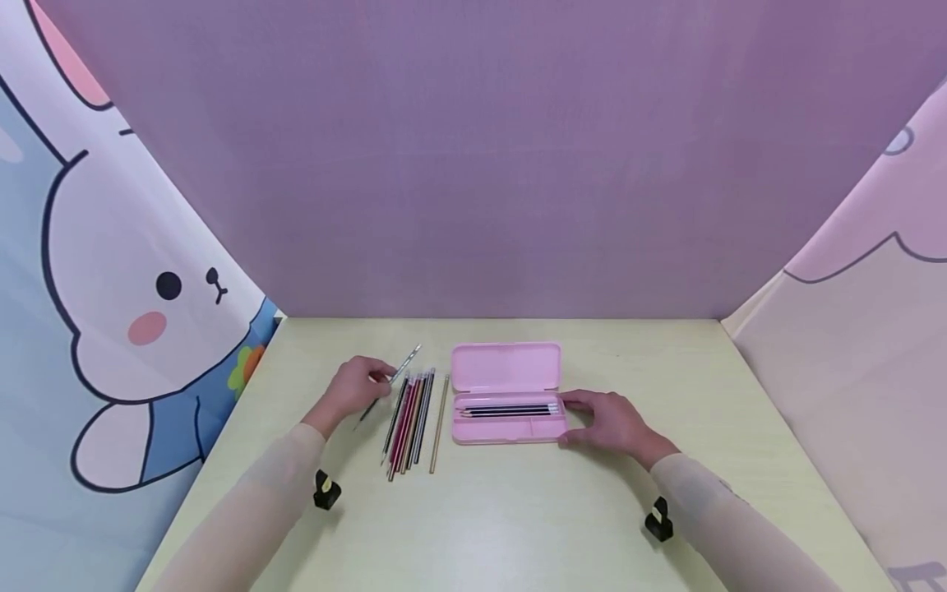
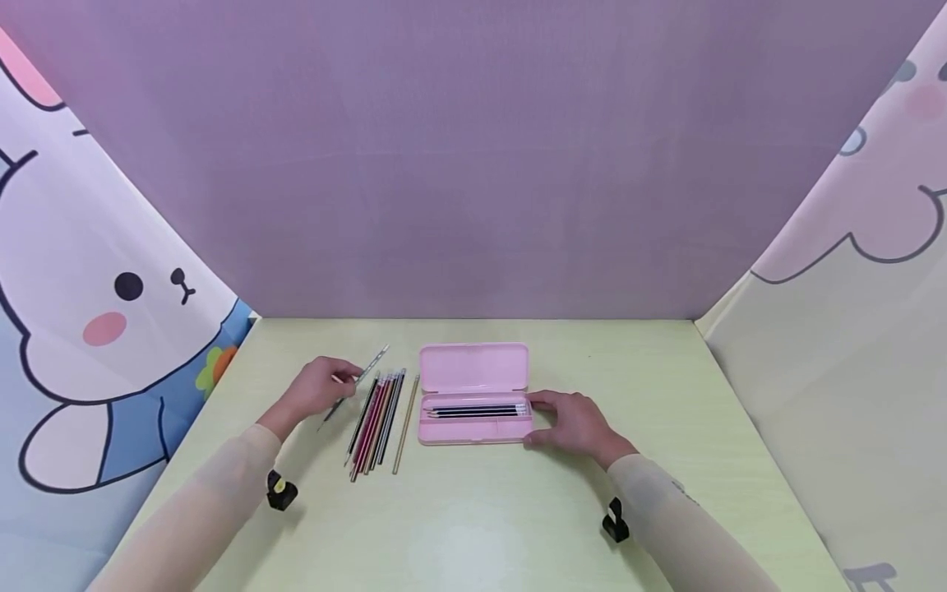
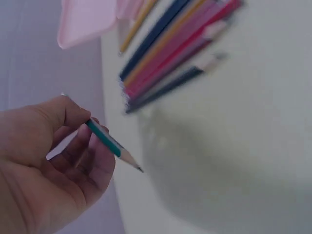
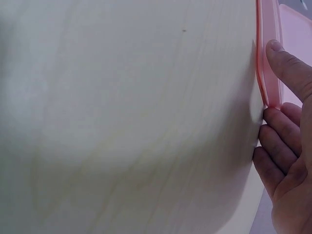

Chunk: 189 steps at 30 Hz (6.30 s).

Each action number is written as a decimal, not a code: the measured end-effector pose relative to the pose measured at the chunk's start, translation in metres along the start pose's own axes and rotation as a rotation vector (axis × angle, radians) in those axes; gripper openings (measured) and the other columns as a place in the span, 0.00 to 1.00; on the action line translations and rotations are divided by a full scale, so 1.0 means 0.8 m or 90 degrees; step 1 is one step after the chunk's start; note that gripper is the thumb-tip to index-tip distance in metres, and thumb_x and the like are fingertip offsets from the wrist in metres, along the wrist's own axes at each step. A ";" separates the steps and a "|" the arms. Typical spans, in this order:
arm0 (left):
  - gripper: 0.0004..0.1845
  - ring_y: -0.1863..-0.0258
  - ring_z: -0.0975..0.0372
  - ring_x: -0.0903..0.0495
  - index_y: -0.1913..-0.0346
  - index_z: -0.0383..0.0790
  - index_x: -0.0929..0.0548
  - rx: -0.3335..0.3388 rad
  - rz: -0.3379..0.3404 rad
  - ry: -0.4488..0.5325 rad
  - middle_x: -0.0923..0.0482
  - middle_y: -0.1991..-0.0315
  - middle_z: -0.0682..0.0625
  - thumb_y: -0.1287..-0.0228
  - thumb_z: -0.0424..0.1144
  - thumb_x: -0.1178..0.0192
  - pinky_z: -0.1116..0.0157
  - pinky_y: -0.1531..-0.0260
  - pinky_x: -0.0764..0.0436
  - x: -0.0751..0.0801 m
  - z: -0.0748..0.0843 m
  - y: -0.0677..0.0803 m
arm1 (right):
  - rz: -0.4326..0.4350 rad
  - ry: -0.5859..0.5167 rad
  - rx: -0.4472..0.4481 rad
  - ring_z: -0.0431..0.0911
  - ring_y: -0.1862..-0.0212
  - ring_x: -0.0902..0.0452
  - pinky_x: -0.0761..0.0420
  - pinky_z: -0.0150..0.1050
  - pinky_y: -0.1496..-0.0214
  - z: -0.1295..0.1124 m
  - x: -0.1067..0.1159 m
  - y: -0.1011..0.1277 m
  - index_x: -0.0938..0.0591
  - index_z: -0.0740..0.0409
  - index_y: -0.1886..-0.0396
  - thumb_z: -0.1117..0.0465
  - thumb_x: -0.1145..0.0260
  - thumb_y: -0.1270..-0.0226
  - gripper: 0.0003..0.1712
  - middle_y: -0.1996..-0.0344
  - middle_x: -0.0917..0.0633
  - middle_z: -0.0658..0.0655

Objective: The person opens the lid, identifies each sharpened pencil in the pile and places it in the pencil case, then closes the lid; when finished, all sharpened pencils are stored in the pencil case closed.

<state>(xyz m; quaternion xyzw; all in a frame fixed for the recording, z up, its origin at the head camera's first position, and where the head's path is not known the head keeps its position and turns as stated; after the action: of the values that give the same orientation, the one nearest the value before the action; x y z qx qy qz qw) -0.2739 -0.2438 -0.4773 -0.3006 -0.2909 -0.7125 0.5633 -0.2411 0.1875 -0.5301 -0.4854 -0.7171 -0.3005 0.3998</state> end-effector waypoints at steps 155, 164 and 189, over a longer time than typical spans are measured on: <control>0.24 0.76 0.62 0.28 0.40 0.34 0.16 0.012 -0.004 -0.035 0.20 0.72 0.52 0.41 0.33 0.30 0.65 0.71 0.27 -0.046 -0.044 0.009 | 0.008 -0.002 0.000 0.57 0.32 0.23 0.33 0.65 0.28 -0.002 -0.003 0.002 0.21 0.39 0.32 0.37 0.18 0.52 0.46 0.39 0.14 0.48; 0.23 0.75 0.62 0.25 0.42 0.30 0.16 0.037 0.042 -0.044 0.16 0.69 0.50 0.43 0.28 0.35 0.65 0.70 0.24 -0.034 -0.044 0.015 | 0.006 0.004 -0.001 0.58 0.33 0.23 0.32 0.65 0.28 -0.005 0.000 0.002 0.21 0.39 0.31 0.37 0.18 0.53 0.46 0.40 0.14 0.48; 0.13 0.61 0.59 0.17 0.48 0.38 0.11 -0.083 -0.030 0.070 0.13 0.59 0.49 0.33 0.33 0.36 0.63 0.61 0.16 -0.041 0.064 -0.023 | -0.007 -0.001 -0.013 0.58 0.31 0.24 0.35 0.65 0.26 -0.008 0.005 0.004 0.21 0.38 0.31 0.36 0.18 0.53 0.46 0.38 0.15 0.48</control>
<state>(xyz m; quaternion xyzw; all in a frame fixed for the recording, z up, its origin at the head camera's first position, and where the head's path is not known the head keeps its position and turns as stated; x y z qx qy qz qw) -0.2807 -0.1811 -0.4705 -0.2906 -0.2194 -0.7583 0.5408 -0.2368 0.1850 -0.5236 -0.4857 -0.7170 -0.3099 0.3923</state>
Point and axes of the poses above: each hand's wrist, its own y-axis away from the middle knuckle, its own x-axis out of the back of the hand, z = x × y, the point moved 6 cm from there along -y, towards the middle knuckle
